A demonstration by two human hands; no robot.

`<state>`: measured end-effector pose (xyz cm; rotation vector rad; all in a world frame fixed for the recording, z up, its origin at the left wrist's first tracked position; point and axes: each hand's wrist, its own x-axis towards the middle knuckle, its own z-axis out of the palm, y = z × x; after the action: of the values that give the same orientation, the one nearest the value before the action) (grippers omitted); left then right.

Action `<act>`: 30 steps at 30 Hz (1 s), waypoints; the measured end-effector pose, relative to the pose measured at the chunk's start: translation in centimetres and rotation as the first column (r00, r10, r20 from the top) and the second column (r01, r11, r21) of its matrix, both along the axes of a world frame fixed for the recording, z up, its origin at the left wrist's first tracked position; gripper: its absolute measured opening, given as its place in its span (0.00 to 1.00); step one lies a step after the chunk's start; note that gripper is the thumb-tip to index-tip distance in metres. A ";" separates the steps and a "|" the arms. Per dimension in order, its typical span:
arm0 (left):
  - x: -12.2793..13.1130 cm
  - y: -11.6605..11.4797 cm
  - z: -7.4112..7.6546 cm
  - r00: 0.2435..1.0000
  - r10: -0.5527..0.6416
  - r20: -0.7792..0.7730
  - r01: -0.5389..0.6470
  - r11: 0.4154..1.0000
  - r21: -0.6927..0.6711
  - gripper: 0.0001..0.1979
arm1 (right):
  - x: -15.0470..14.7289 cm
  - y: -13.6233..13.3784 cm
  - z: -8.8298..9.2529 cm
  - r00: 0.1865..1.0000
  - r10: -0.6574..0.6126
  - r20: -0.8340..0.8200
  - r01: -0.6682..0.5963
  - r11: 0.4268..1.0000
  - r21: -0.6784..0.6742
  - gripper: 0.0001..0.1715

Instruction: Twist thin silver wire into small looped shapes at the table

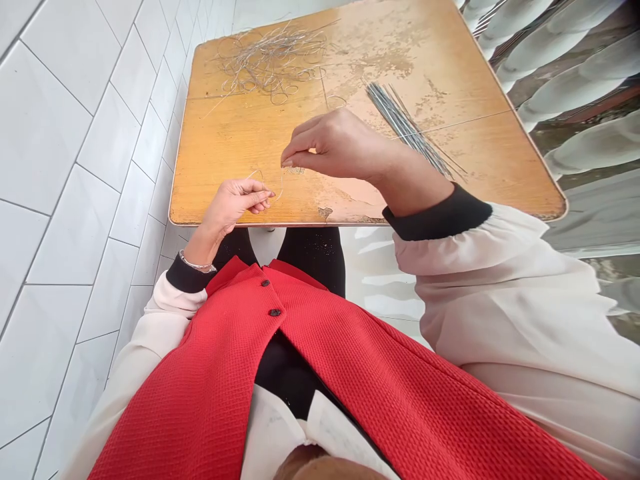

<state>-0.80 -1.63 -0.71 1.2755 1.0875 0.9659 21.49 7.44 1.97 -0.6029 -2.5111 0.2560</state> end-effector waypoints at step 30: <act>0.3 0.2 0.9 0.999 0.027 -0.037 -0.030 0.996 -0.081 0.11 | -1.1 -4.9 -3.2 0.998 -0.064 -0.019 0.064 0.998 0.022 0.21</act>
<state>-0.54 -1.43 0.23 1.2177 1.1648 0.9134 20.35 2.58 -1.19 -0.6683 -2.4694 0.2086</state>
